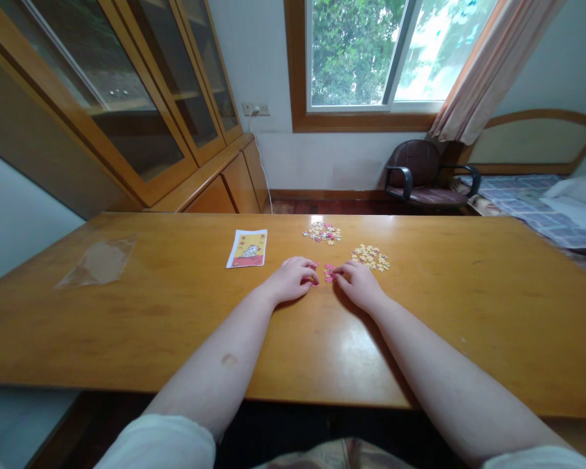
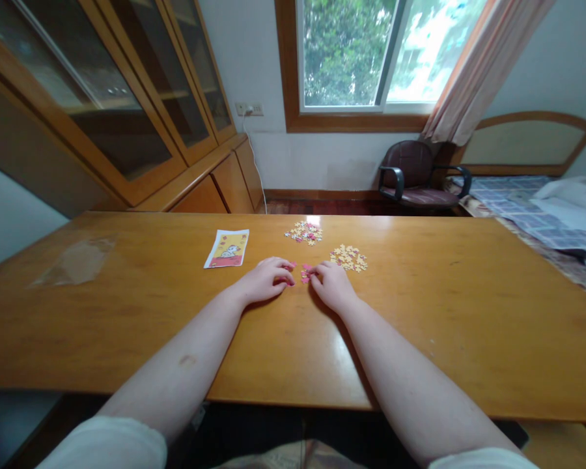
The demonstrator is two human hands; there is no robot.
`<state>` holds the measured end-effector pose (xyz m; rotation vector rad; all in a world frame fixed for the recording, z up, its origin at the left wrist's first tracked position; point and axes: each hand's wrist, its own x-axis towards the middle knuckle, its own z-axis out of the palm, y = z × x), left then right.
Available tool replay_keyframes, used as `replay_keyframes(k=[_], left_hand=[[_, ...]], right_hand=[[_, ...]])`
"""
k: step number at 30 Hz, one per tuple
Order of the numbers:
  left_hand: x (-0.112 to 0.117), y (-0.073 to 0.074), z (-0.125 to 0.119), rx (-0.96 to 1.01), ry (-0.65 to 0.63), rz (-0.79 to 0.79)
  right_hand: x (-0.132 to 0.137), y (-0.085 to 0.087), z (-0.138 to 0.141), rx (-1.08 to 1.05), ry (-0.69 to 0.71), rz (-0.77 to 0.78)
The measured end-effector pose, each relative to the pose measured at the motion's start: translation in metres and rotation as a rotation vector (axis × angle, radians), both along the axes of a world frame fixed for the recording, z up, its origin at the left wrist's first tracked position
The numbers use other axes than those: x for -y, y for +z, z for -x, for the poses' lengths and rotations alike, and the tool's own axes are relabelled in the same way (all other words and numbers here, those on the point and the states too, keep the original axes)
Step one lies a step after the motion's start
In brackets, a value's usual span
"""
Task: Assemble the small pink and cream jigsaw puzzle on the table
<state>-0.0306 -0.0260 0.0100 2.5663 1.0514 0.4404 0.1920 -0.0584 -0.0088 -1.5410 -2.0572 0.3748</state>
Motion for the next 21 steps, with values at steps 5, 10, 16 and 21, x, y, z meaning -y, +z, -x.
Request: replay_keyframes(k=[5, 10, 16, 21], left_hand=[[0.0023, 0.0049, -0.0020, 0.011, 0.072, -0.001], [0.0017, 0.0016, -0.0028, 0.004, 0.055, -0.010], [0.0022, 0.0042, -0.0012, 0.007, -0.005, 0.024], [0.0019, 0.0038, 0.0005, -0.003, -0.040, 0.041]], right_hand=[[0.0001, -0.0001, -0.0003, 0.057, 0.045, -0.002], [0.0013, -0.0024, 0.0022, 0.166, 0.095, -0.017], [0.0014, -0.0074, 0.0044, 0.226, 0.111, -0.017], [0.0017, -0.0051, 0.0044, 0.226, 0.128, 0.013]])
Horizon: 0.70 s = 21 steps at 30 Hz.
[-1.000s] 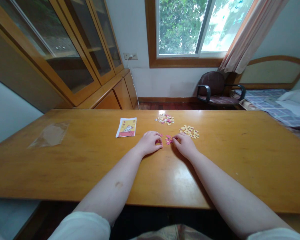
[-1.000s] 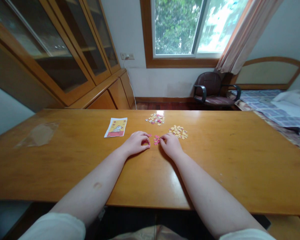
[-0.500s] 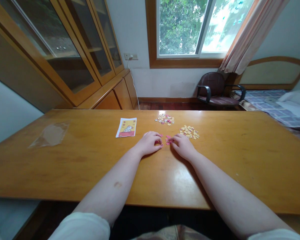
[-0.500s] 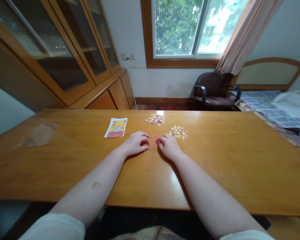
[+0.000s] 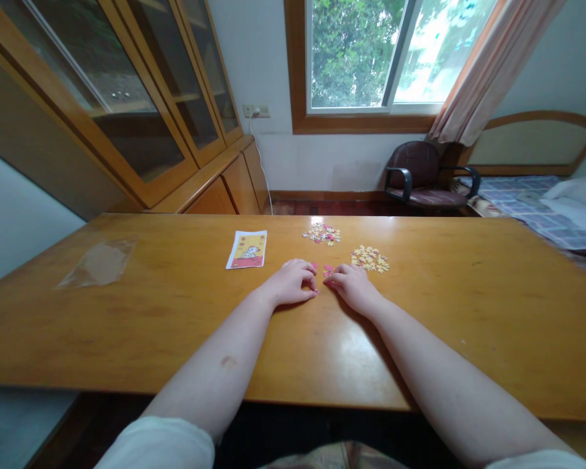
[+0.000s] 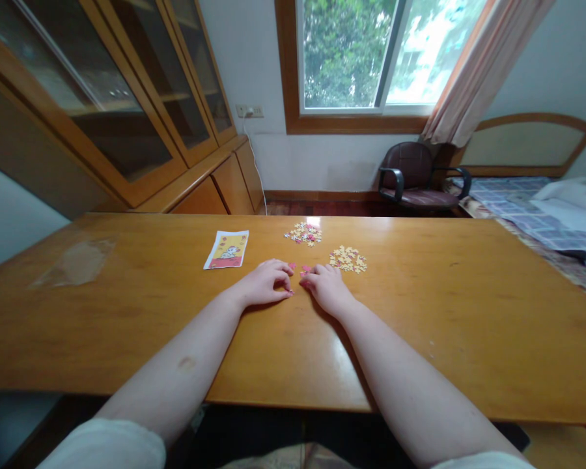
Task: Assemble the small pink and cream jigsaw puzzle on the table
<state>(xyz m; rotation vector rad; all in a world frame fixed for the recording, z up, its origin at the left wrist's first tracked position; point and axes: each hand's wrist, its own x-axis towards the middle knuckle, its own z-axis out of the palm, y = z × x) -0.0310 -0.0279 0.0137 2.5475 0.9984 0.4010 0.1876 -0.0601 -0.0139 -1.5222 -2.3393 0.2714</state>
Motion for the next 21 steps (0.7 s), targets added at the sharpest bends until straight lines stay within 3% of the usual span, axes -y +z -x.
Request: replay_keyframes(k=[6, 15, 18, 21], left_hand=[[0.0000, 0.0022, 0.0007, 0.027, -0.019, -0.010], [-0.0033, 0.0029, -0.0029, 0.145, 0.168, -0.026], [-0.0030, 0.0014, -0.0038, 0.171, 0.163, -0.007], [-0.0021, -0.0002, -0.0056, 0.181, 0.138, 0.019]], right_hand=[[0.0005, -0.0002, 0.0001, 0.014, -0.006, -0.009], [0.0052, 0.0072, 0.0059, 0.050, -0.017, 0.009], [0.0060, 0.0083, 0.0074, -0.028, -0.022, 0.017], [0.0039, 0.0053, 0.0070, -0.253, -0.040, 0.038]])
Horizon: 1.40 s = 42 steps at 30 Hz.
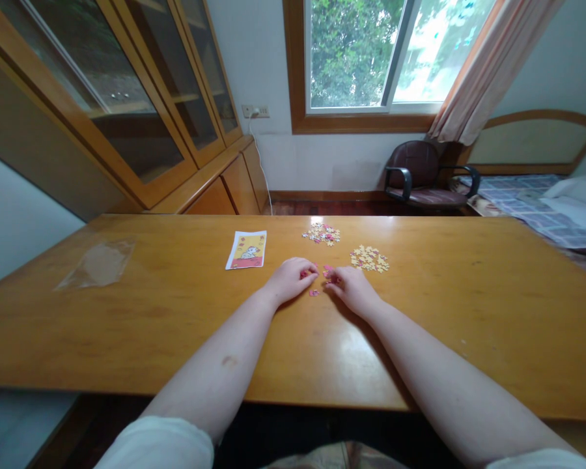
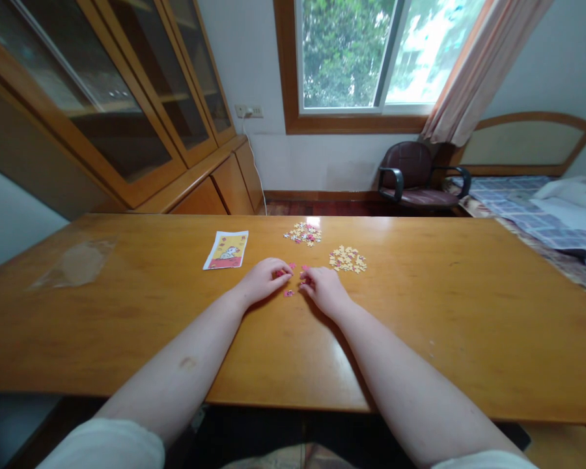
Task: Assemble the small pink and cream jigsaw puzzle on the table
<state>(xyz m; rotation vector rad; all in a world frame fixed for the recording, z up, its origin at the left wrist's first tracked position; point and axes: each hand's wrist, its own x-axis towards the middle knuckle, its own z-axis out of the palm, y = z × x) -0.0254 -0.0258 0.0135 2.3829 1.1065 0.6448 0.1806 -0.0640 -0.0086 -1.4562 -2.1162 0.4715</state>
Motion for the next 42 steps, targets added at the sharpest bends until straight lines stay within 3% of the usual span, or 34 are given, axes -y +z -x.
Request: replay_keyframes(k=[8, 15, 20, 24, 28, 31, 33, 36, 42], left_hand=[[0.004, -0.003, -0.007, 0.117, -0.002, 0.021], [0.003, -0.003, -0.007, 0.145, 0.031, 0.041], [0.005, -0.007, -0.013, 0.268, 0.099, 0.270], [0.005, -0.009, -0.015, 0.326, 0.124, 0.344], [-0.001, -0.007, -0.007, 0.297, 0.162, 0.343], [-0.006, -0.005, 0.002, 0.181, 0.136, 0.328], [-0.007, -0.003, 0.007, 0.067, 0.085, 0.222], [-0.006, 0.000, 0.008, -0.040, 0.041, 0.123], [-0.006, 0.000, 0.008, -0.073, 0.004, 0.192]], right_hand=[[-0.005, -0.007, 0.001, -0.780, -0.155, 0.282], [-0.004, -0.003, 0.004, -0.903, -0.142, 0.402], [-0.001, -0.005, 0.004, -0.750, -0.101, 0.344], [-0.001, -0.005, 0.005, -0.633, -0.099, 0.314], [0.008, 0.006, 0.005, -0.275, -0.107, 0.138], [0.020, 0.017, 0.005, 0.038, 0.106, 0.073], [0.027, 0.022, 0.006, 0.191, 0.212, 0.092], [0.034, 0.025, 0.007, 0.333, 0.227, 0.121], [0.035, 0.028, 0.010, 0.424, 0.228, 0.136]])
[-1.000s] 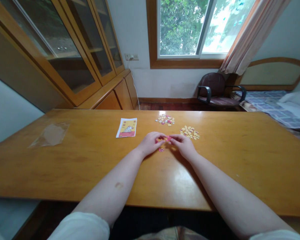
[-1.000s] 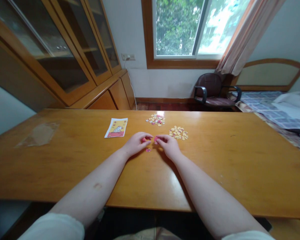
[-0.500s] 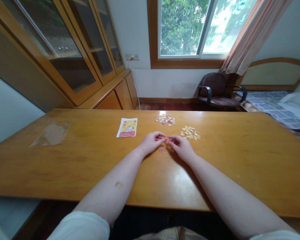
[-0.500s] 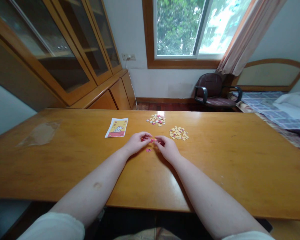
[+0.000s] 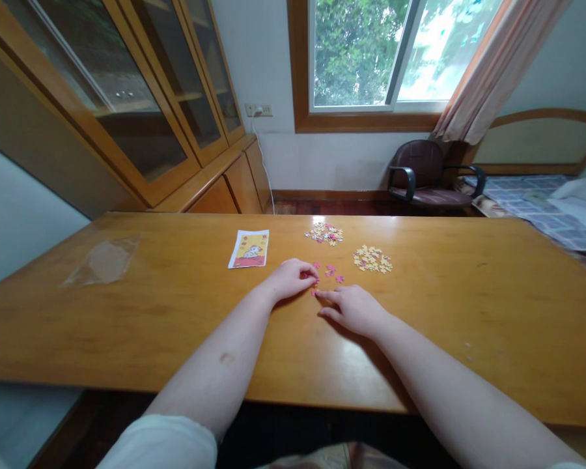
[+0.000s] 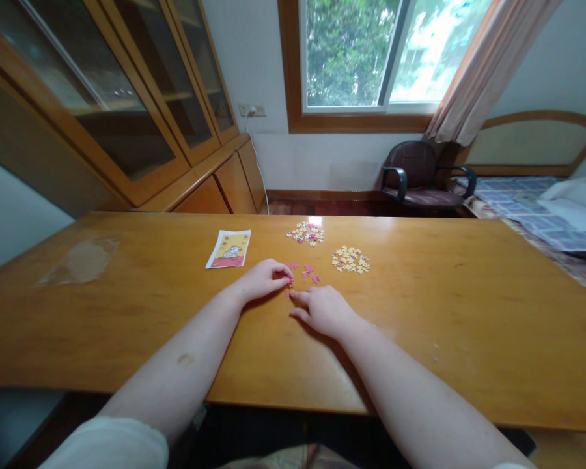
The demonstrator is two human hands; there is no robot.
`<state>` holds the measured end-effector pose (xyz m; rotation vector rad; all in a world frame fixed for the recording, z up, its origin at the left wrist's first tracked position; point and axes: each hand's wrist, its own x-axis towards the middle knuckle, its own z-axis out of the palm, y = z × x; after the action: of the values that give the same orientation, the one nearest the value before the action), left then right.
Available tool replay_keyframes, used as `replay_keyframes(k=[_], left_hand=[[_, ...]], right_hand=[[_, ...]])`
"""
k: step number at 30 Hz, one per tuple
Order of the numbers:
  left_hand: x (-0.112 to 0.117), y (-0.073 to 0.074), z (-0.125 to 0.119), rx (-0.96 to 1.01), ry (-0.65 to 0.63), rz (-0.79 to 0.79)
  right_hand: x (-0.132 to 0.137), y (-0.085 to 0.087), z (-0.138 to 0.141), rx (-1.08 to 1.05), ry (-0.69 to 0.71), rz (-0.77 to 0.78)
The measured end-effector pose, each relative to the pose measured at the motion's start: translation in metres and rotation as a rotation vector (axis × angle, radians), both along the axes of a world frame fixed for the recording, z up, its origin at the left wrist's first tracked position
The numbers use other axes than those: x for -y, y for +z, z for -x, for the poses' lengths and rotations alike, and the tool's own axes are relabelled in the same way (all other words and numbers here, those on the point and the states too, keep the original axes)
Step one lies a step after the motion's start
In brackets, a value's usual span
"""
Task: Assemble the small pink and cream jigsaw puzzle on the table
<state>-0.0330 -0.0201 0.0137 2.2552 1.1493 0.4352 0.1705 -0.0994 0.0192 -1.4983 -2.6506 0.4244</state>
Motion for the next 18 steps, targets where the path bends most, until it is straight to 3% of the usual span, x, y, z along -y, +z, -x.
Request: replay_keyframes(k=[18], left_hand=[[0.0017, 0.0007, -0.0001, -0.037, -0.068, -0.043]], right_hand=[[0.0016, 0.0034, 0.0023, 0.019, 0.012, 0.031]])
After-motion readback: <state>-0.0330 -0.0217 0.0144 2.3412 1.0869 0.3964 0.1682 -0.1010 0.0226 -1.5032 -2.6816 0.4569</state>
